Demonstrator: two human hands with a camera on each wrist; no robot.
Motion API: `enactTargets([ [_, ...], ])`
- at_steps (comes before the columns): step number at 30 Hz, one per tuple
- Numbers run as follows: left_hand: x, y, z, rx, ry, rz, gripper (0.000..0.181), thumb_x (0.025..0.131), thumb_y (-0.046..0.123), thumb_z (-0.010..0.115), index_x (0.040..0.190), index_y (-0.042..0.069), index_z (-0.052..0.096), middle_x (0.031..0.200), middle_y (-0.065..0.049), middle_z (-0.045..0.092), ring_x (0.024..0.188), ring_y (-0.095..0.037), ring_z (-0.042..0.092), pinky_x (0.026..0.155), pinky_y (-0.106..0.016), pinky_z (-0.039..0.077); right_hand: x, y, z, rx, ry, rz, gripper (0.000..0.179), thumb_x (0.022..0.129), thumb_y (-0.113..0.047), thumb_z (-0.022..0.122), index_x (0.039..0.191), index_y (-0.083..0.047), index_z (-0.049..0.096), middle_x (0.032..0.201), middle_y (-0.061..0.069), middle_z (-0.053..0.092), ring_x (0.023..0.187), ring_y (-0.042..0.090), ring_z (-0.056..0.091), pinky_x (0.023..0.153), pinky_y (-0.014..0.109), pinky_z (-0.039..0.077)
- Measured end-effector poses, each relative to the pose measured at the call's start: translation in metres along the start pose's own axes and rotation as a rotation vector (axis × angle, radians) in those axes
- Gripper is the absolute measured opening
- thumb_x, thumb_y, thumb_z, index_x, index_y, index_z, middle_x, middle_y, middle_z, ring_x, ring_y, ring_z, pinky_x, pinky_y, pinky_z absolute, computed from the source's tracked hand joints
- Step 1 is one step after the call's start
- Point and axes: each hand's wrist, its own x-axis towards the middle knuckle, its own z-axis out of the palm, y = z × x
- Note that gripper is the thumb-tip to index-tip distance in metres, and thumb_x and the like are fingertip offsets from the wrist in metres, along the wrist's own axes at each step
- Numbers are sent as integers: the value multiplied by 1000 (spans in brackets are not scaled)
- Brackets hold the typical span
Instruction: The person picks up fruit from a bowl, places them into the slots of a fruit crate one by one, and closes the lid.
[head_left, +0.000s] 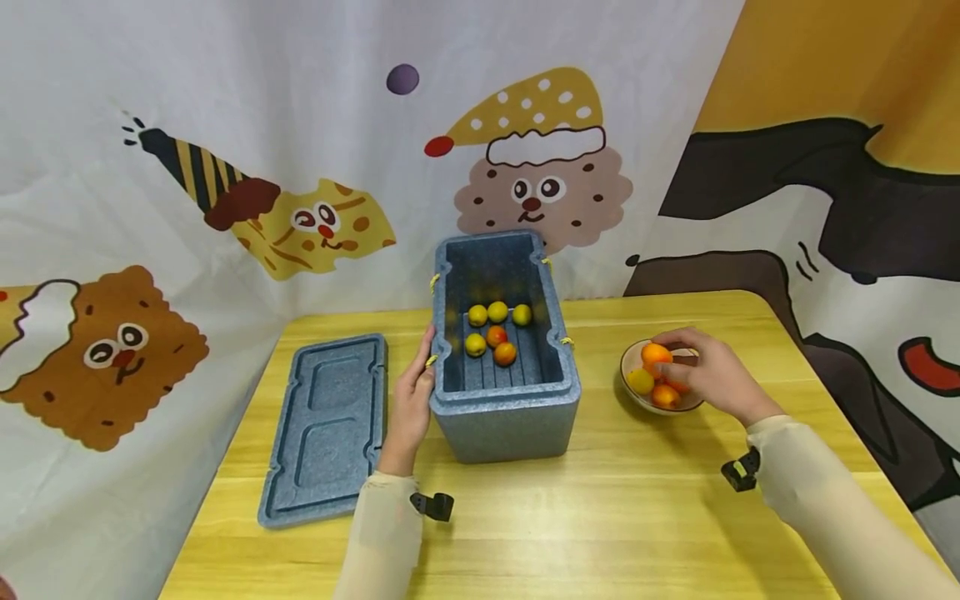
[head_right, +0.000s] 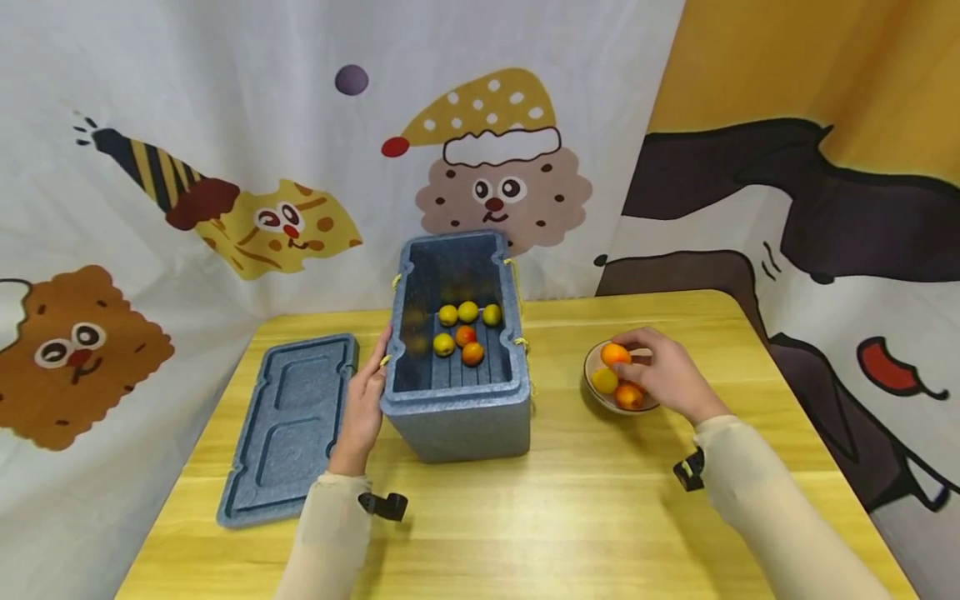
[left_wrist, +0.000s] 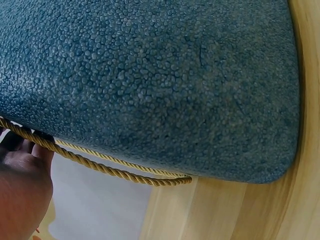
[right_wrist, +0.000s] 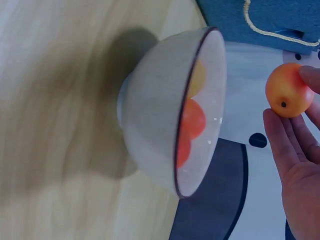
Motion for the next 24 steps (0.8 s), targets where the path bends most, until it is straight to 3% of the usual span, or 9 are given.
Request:
enactTargets([
  [2,1,0,0,1,2,-6,49,100,-5,35,149,-7,31,154,-20,30,80,-14,43,76,-27,35,1,-3,-2,9,13,-11,42,94,-21,69,129,-3,58,132,17,50,115,43,58,83,29,53],
  [4,1,1,0,-1,5,-13,50,100,-5,35,149,-6,31,154,-19,30,102,-17,49,84,-25,35,1,-5,-3,7,27,-24,41,94,-20,68,129,-2,58,131,17,50,114,42,58,84,23,51],
  [6,1,2,1,-1,5,-18,50,100,-5,35,149,-6,31,155,-19,30,118,-22,43,89,-25,33,2,-7,-3,-4,37,-33,40,94,-19,68,129,-2,59,130,16,51,114,42,58,84,19,49],
  [8,1,2,1,-2,6,-17,50,99,-6,34,149,-6,31,154,-20,29,123,-25,40,89,-26,33,1,-8,-4,-12,43,-32,41,94,-19,68,130,-2,59,130,16,52,113,41,59,84,21,50],
  [11,0,2,1,4,5,-10,50,98,-6,34,149,-7,31,154,-22,29,115,-26,41,86,-28,33,1,-9,-6,-22,49,-20,43,94,-22,68,131,-4,58,131,15,51,113,42,59,85,26,51],
  [14,1,1,1,8,3,-3,50,98,-6,34,149,-7,31,154,-22,30,91,-19,47,77,-27,35,2,-13,-9,-21,54,-22,45,94,-24,68,133,-3,57,132,16,51,114,42,58,87,26,51],
  [18,1,0,1,4,-2,3,51,98,-6,34,149,-7,31,154,-21,30,65,-16,29,73,-28,35,7,-26,-14,-6,82,-38,44,94,-23,68,132,-3,57,131,13,54,114,37,58,85,17,48],
  [21,1,-2,1,-8,-2,2,51,98,-7,34,149,-7,31,155,-21,29,70,-17,33,81,-29,35,14,-41,-17,15,114,-86,40,93,-17,69,129,-2,59,126,10,56,113,28,56,85,11,44],
  [24,0,-2,0,-15,-1,-10,50,99,-7,33,149,-7,30,155,-20,28,97,-22,49,88,-27,34,23,-61,-20,27,145,-153,37,92,-12,70,126,-1,60,123,8,55,111,23,54,86,10,43],
])
